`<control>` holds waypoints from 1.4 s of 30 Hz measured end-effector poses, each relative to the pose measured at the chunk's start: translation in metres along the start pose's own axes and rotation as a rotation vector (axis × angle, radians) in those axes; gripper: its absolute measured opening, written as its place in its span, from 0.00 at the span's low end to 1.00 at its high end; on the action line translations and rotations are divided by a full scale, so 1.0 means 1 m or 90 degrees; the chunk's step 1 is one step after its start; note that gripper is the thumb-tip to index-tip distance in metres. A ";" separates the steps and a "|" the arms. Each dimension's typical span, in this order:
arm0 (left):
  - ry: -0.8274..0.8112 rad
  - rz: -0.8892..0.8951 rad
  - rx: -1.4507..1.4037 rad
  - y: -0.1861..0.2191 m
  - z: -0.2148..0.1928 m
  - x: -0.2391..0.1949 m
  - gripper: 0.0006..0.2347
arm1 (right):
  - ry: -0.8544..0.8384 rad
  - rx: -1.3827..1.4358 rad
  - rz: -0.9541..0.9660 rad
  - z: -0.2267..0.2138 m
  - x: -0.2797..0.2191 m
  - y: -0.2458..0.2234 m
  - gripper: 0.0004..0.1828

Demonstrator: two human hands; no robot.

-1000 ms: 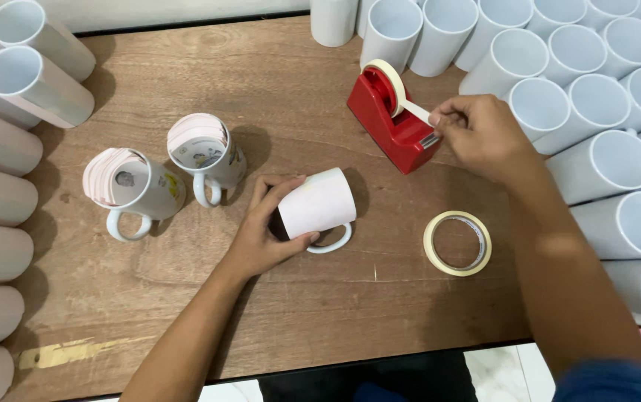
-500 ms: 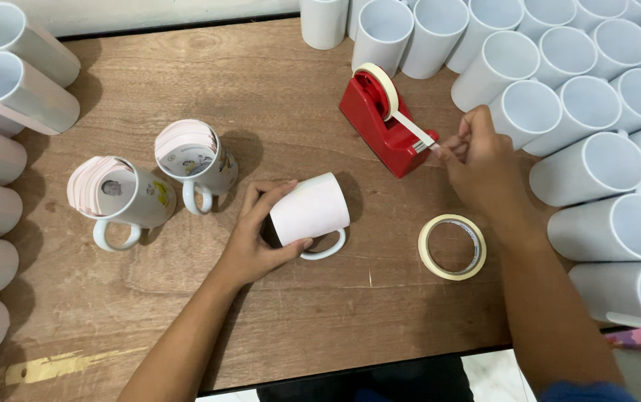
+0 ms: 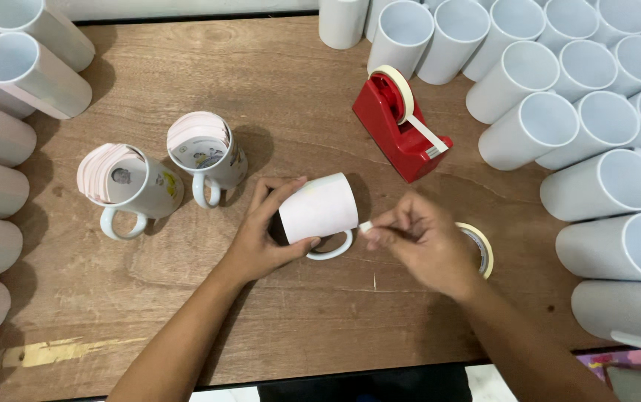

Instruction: The person repeatedly wraps clear tape around the exterior of white mugs using a red tape dispenser. They smooth the tape by hand, rotate the mug to cover different sides, and place finished mugs aside. The workspace contains many identical white mugs arranged in rows on a wooden table.

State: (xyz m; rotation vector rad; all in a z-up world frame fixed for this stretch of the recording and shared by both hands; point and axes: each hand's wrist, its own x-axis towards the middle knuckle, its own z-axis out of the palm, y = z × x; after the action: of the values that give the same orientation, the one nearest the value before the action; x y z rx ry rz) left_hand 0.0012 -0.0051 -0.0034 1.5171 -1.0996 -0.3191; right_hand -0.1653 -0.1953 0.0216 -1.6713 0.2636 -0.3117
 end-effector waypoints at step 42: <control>0.040 -0.009 0.001 -0.004 0.002 -0.005 0.31 | 0.123 -0.277 -0.040 0.048 0.010 0.017 0.32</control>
State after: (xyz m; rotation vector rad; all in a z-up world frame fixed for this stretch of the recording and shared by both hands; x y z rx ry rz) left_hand -0.0013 -0.0028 -0.0092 1.5271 -1.0412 -0.2781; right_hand -0.1383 -0.1560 -0.0004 -2.0840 0.4481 -0.4907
